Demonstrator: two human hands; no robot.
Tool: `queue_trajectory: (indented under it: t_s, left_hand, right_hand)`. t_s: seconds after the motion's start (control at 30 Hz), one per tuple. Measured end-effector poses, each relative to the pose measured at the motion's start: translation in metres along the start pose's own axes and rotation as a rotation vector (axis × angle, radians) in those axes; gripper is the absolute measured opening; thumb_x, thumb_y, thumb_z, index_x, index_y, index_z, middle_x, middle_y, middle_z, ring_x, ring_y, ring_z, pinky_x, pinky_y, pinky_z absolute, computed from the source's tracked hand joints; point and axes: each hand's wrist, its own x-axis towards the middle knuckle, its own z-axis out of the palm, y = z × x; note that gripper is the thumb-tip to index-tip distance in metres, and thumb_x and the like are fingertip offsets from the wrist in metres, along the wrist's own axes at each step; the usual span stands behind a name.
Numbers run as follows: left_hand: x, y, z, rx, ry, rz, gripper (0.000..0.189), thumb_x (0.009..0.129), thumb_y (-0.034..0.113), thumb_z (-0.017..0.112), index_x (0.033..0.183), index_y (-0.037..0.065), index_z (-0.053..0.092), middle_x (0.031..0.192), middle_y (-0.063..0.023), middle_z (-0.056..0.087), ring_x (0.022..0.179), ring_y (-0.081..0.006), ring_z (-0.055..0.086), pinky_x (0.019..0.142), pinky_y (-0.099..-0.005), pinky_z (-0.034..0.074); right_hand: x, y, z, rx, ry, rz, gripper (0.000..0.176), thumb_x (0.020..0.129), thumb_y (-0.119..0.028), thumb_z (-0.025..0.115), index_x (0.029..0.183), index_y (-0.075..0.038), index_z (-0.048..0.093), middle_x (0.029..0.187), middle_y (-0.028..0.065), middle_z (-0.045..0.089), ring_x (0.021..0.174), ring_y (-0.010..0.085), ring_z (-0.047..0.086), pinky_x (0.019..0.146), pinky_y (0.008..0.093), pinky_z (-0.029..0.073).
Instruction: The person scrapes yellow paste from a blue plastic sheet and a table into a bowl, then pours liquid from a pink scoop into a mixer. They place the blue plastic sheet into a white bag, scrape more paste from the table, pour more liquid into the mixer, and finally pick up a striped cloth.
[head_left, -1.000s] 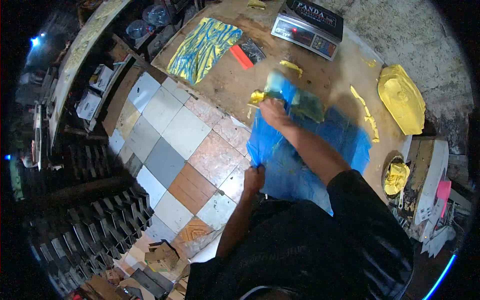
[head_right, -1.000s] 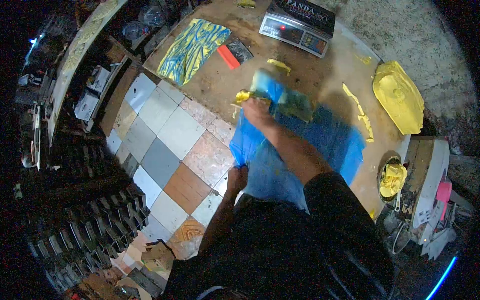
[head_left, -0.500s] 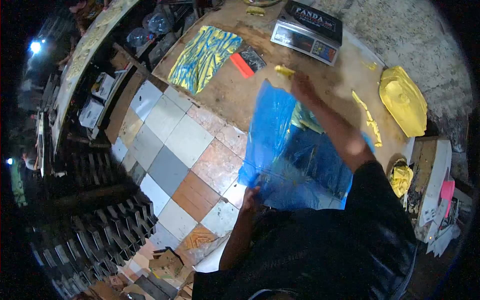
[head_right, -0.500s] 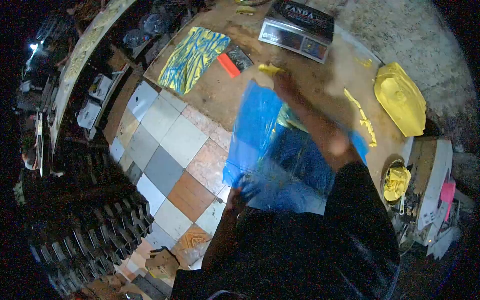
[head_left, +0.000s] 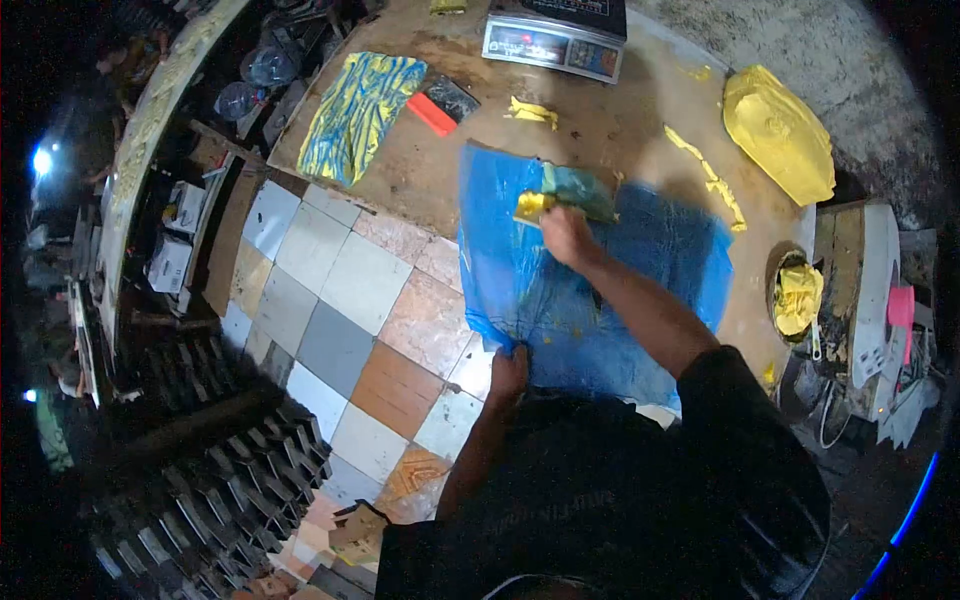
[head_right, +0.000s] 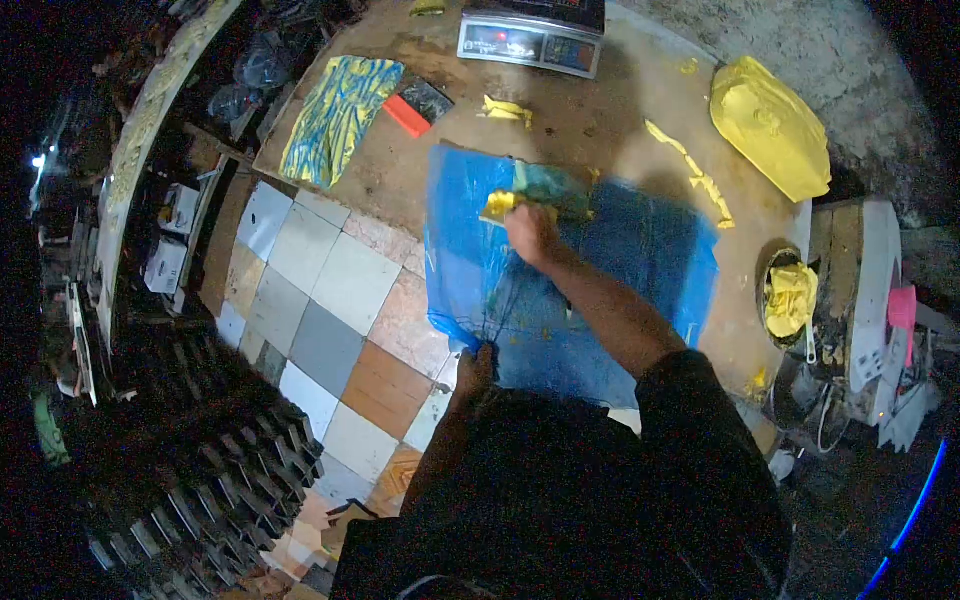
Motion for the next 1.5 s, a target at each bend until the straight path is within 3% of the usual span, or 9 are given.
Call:
queue_trajectory:
  t_s: [0.13,0.23,0.37,0.47,0.6,0.83,0.93,1.0,1.5]
  left_hand:
    - [0.001,0.002,-0.006,0.02,-0.103,0.002,0.032,0.078,0.023,0.044,0.073,-0.008,0.048,0.059,-0.017,0.049,0.057,-0.0205,0.047,0.051,-0.0352,0.037]
    - [0.003,0.003,-0.005,-0.045,0.002,0.079,0.026,0.078,0.019,0.045,0.068,-0.004,0.048,0.055,-0.008,0.046,0.054,-0.0161,0.043,0.047,-0.0339,0.034]
    - [-0.004,-0.022,-0.007,-0.604,-0.064,0.038,0.016,0.076,0.016,0.049,0.083,0.001,0.053,0.07,-0.0065,0.051,0.067,-0.0174,0.049,0.058,-0.0317,0.04]
    - [-0.035,-0.007,-0.009,-1.466,-0.32,-0.176,0.036,0.076,0.02,0.052,0.105,0.001,0.045,0.095,-0.0115,0.051,0.091,-0.0228,0.049,0.076,-0.0374,0.041]
    - [-0.026,-0.02,0.004,-1.288,-0.768,-0.137,0.06,0.075,0.029,0.055,0.124,0.007,0.027,0.116,-0.0148,0.041,0.106,-0.0296,0.041,0.086,-0.0435,0.038]
    - [-0.011,-0.03,0.03,-0.259,-0.226,-0.078,0.028,0.083,0.018,0.043,0.103,-0.001,0.05,0.099,-0.0148,0.053,0.086,-0.0239,0.051,0.075,-0.0358,0.042]
    - [-0.02,-0.051,0.033,-0.138,-0.052,0.473,0.023,0.08,0.019,0.045,0.087,-0.002,0.052,0.075,-0.01,0.053,0.067,-0.018,0.05,0.059,-0.0346,0.039]
    - [-0.034,-0.025,0.017,0.105,-0.137,0.108,0.025,0.081,0.021,0.044,0.078,-0.003,0.052,0.069,-0.009,0.052,0.064,-0.0174,0.049,0.057,-0.0348,0.039]
    - [-0.038,-0.067,-0.007,-0.137,-0.098,0.121,0.025,0.079,0.02,0.043,0.062,0.002,0.045,0.053,-0.0018,0.04,0.05,-0.0109,0.036,0.045,-0.0298,0.029]
  right_hand:
    - [0.044,0.04,0.027,-0.067,0.253,-0.312,0.01,0.065,-0.007,0.05,0.058,-0.002,0.055,0.06,0.0154,0.053,0.059,0.0297,0.054,0.054,0.0404,0.044]
    - [0.087,0.053,0.026,0.017,0.102,0.081,0.015,0.067,-0.01,0.049,0.055,-0.002,0.053,0.056,0.014,0.052,0.057,0.029,0.053,0.054,0.0405,0.043]
    - [0.138,0.121,0.019,0.275,0.134,0.28,0.014,0.071,-0.009,0.046,0.066,-0.001,0.057,0.069,0.0194,0.056,0.072,0.0293,0.056,0.063,0.0417,0.045]
    - [0.127,0.139,0.008,-0.207,-0.149,0.234,0.018,0.073,-0.012,0.044,0.073,0.002,0.055,0.065,0.0203,0.052,0.063,0.0332,0.052,0.06,0.043,0.044]
    - [0.035,0.088,-0.034,-0.032,0.199,0.007,0.02,0.075,-0.011,0.039,0.072,0.002,0.053,0.073,0.0209,0.054,0.072,0.0348,0.054,0.068,0.0444,0.042]
    - [-0.089,0.015,-0.018,-0.052,-0.011,-0.065,0.017,0.074,-0.008,0.041,0.078,0.005,0.051,0.076,0.0203,0.051,0.07,0.0344,0.052,0.065,0.0439,0.043]
    - [-0.084,0.029,0.014,-0.031,0.001,0.011,0.017,0.074,-0.008,0.041,0.078,0.005,0.051,0.074,0.0203,0.051,0.068,0.0341,0.052,0.064,0.0431,0.043]
    - [-0.063,0.045,0.019,-0.011,0.015,0.073,0.017,0.072,-0.009,0.042,0.077,0.005,0.052,0.073,0.0206,0.051,0.068,0.0337,0.052,0.064,0.0426,0.043]
    - [0.039,0.11,0.023,0.024,0.164,0.226,0.013,0.07,-0.01,0.045,0.073,-0.002,0.056,0.071,0.0185,0.053,0.067,0.0324,0.055,0.06,0.0432,0.043]
